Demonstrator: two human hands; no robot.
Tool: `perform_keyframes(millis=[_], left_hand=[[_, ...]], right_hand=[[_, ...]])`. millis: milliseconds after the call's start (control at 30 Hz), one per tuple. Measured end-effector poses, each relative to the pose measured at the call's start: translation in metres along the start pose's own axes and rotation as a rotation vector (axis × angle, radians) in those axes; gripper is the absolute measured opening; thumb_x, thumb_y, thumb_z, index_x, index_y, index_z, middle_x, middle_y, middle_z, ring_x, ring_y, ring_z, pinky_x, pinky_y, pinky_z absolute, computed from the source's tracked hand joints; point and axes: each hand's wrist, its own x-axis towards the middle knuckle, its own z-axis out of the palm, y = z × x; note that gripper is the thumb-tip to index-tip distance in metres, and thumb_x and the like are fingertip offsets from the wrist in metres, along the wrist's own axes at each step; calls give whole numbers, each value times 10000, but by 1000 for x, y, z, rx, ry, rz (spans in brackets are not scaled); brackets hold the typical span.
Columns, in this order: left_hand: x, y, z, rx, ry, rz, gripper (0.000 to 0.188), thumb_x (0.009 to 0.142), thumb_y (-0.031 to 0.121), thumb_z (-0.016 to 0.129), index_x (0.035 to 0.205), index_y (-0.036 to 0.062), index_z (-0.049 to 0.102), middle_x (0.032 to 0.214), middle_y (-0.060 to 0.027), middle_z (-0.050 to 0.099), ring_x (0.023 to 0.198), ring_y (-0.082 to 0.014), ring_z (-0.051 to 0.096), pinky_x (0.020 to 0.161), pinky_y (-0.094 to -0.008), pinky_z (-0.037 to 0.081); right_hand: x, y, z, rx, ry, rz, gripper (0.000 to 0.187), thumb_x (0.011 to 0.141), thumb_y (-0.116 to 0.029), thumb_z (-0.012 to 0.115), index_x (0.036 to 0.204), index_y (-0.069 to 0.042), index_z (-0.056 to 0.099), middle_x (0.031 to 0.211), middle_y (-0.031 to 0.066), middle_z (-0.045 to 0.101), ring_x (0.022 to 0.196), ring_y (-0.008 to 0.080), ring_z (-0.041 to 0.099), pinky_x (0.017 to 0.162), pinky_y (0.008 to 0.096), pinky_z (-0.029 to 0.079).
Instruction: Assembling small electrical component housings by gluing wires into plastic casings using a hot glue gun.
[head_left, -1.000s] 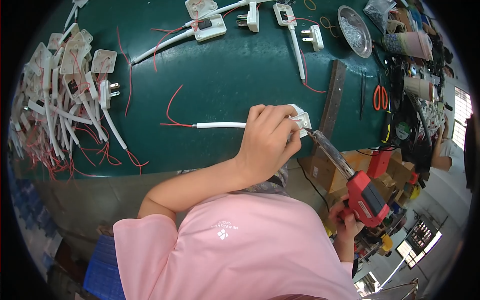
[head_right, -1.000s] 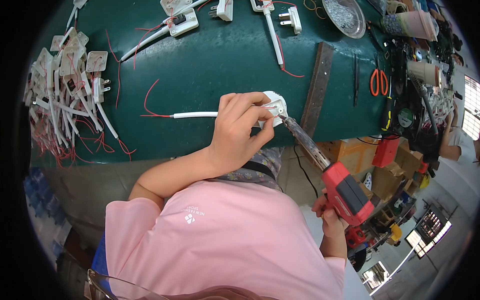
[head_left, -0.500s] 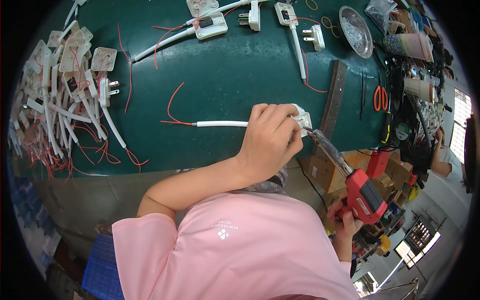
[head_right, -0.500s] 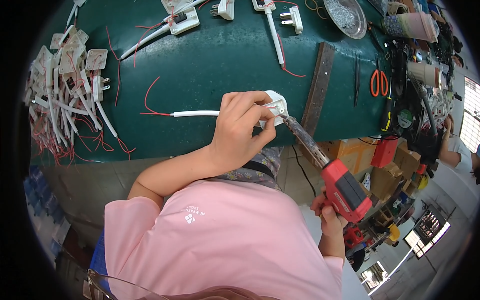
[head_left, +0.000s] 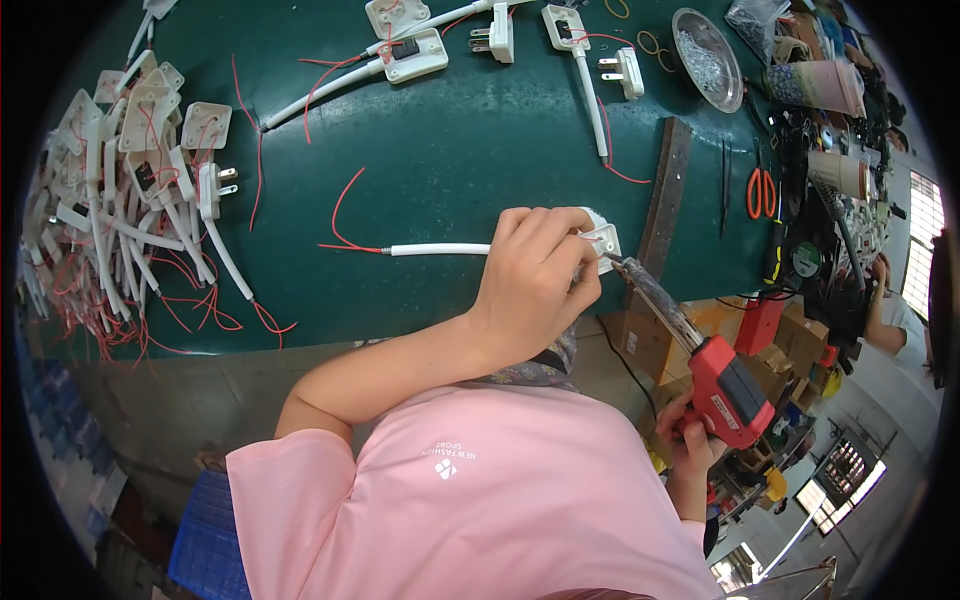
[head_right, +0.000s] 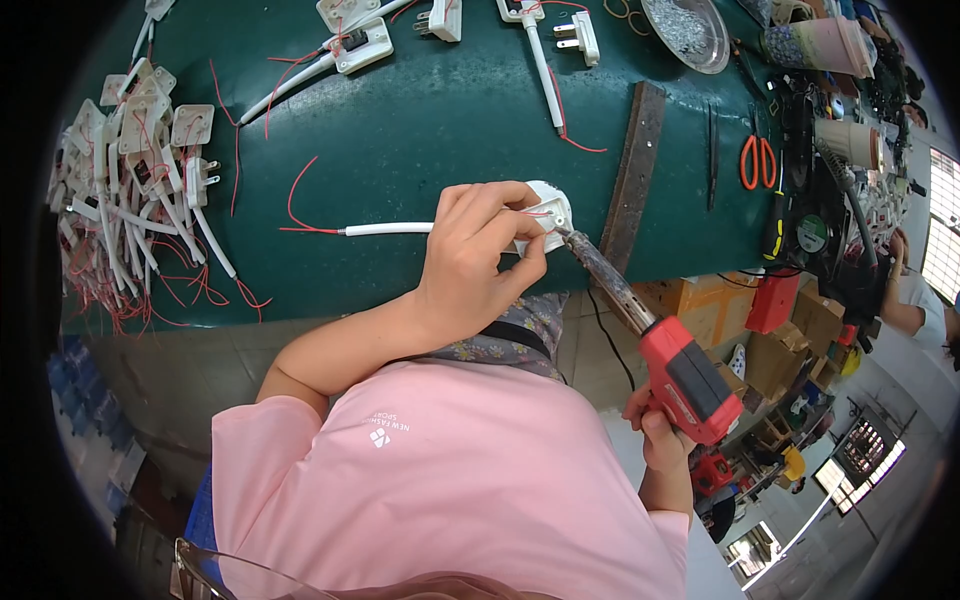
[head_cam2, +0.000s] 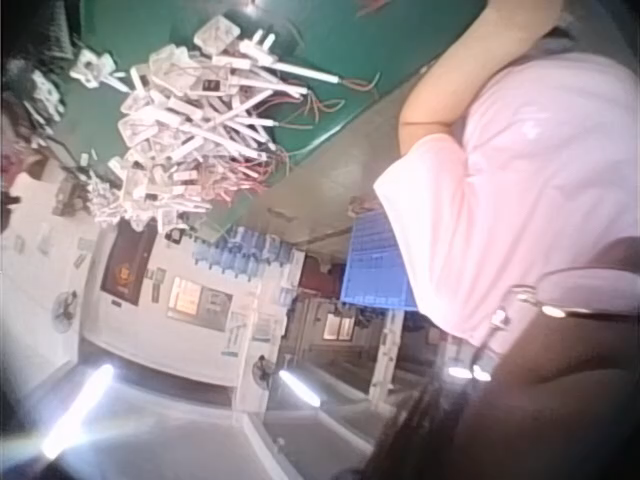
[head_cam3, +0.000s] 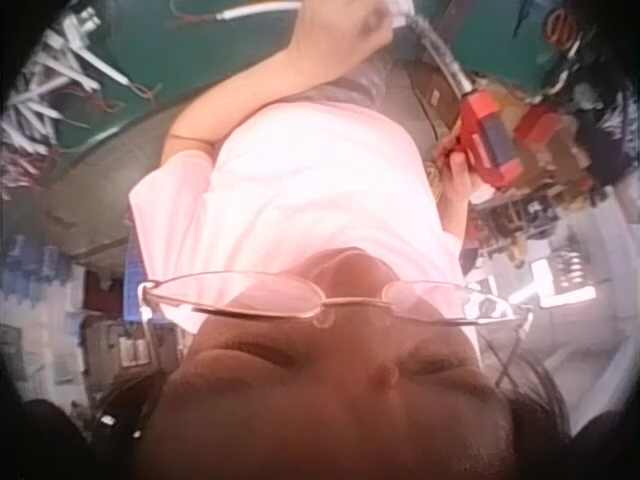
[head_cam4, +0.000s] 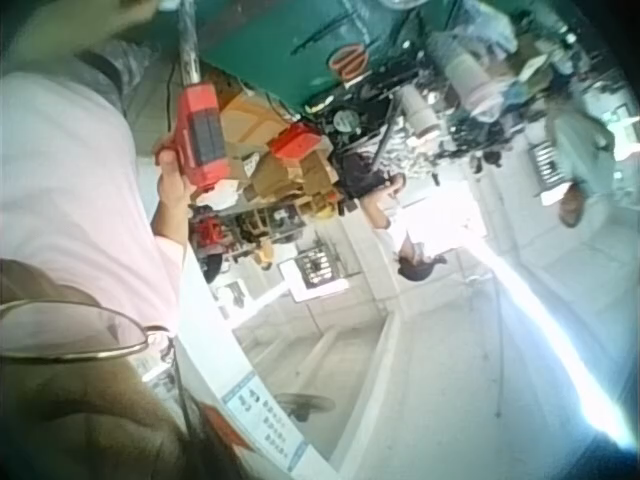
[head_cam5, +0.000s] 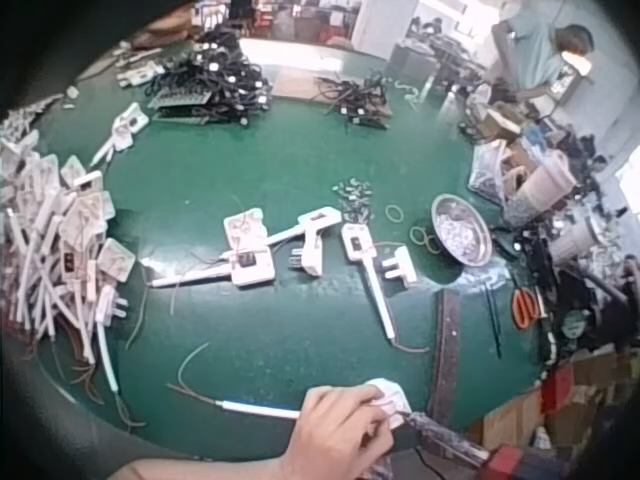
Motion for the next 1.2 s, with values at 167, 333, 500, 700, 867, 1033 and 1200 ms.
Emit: perform_keyframes(millis=[167, 333, 500, 700, 867, 1033, 1200], left_hand=[[0, 1, -1, -2, -10, 1, 184, 650, -19, 716, 770, 41, 590, 925, -83, 612, 790, -233, 580, 746, -342, 377], [-2, 1, -1, -8, -5, 0, 177, 656, -15, 717, 769, 40, 593, 916, -86, 615, 787, -231, 583, 746, -342, 379], [-4, -1, -2, 1, -19, -7, 175, 657, -13, 716, 769, 40, 593, 920, -85, 615, 799, -232, 582, 748, -346, 380], [0, 2, -8, 3, -53, -8, 166, 663, -1, 710, 779, 39, 597, 939, -86, 609, 825, -249, 582, 765, -358, 387], [4, 3, -9, 49, -59, 10, 154, 651, -1, 705, 765, 24, 605, 941, -121, 616, 852, -288, 586, 774, -373, 408], [0, -1, -9, 93, -75, -20, 119, 665, -26, 683, 750, 7, 607, 957, -130, 614, 862, -310, 545, 739, -370, 446], [-3, 2, -5, 116, -86, -24, 94, 685, -20, 680, 750, 2, 615, 962, -125, 621, 859, -294, 548, 718, -368, 460]], right_hand=[[-1, 1, -1, 3, 3, 7, 576, 812, -410, 695, 1113, 41, 500, 631, 109, 577, 477, 126, 498, 418, 221, 335], [-1, -5, -2, -45, 40, -62, 652, 823, -430, 679, 1170, 83, 474, 611, 110, 574, 410, 114, 459, 390, 212, 308], [0, 0, -9, -38, 23, -97, 716, 847, -478, 637, 1211, 110, 450, 551, 99, 561, 373, 95, 428, 379, 209, 300], [0, -7, -4, -33, 13, -54, 680, 846, -432, 658, 1218, 100, 456, 614, 115, 598, 399, 99, 459, 384, 210, 314], [27, -7, -4, 129, 1, -167, 464, 831, -218, 692, 1194, 6, 511, 714, 87, 611, 529, 124, 525, 462, 246, 398], [87, -46, 20, 43, 165, -324, 165, 874, -173, 638, 913, -12, 627, 621, 35, 588, 494, 81, 533, 474, 237, 413], [158, -56, 33, 203, 299, -451, 276, 874, -279, 662, 794, -20, 611, 557, 21, 570, 441, 85, 518, 424, 238, 390]])
